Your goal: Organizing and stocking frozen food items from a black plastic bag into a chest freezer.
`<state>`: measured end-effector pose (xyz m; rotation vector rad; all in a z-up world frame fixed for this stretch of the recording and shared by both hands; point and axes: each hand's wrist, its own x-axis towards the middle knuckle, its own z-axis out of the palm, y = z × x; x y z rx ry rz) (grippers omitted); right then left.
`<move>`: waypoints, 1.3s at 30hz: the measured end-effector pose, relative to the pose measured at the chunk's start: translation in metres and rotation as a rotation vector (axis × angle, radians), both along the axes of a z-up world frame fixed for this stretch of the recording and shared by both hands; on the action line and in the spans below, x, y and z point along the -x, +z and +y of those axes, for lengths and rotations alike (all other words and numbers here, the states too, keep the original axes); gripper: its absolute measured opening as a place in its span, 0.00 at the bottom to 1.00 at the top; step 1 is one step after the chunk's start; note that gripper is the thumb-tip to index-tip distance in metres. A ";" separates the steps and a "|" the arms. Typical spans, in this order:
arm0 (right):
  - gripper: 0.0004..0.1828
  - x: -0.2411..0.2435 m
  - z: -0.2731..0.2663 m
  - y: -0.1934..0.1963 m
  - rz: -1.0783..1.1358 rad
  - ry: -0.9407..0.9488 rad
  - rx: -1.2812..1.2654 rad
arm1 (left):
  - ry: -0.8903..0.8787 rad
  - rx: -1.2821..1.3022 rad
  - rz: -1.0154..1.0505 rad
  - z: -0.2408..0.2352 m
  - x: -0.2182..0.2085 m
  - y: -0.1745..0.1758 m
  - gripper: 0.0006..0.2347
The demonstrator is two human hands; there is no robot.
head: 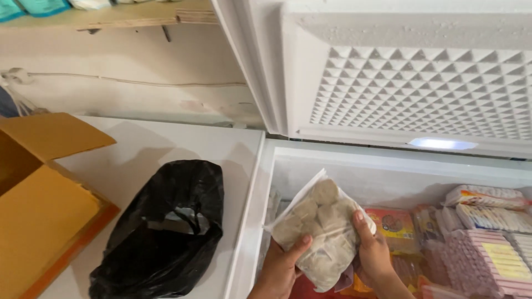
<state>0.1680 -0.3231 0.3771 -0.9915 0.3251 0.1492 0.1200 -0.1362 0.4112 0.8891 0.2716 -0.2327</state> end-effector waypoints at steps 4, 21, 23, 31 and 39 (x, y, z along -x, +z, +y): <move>0.31 0.014 -0.037 -0.079 0.182 -0.046 0.198 | 0.002 0.255 0.027 -0.034 0.009 -0.112 0.32; 0.39 0.044 -0.053 -0.385 0.628 0.114 0.696 | 0.374 0.156 0.657 -0.079 0.006 -0.418 0.29; 0.43 0.039 -0.049 -0.418 0.690 0.466 0.869 | 0.444 -0.402 0.527 -0.079 0.000 -0.416 0.27; 0.49 -0.064 -0.011 -0.366 0.692 0.387 0.791 | 0.201 -1.226 0.519 -0.080 -0.042 -0.387 0.29; 0.36 -0.148 -0.003 -0.372 0.372 0.442 0.879 | 0.466 -1.013 -0.023 -0.126 -0.092 -0.470 0.30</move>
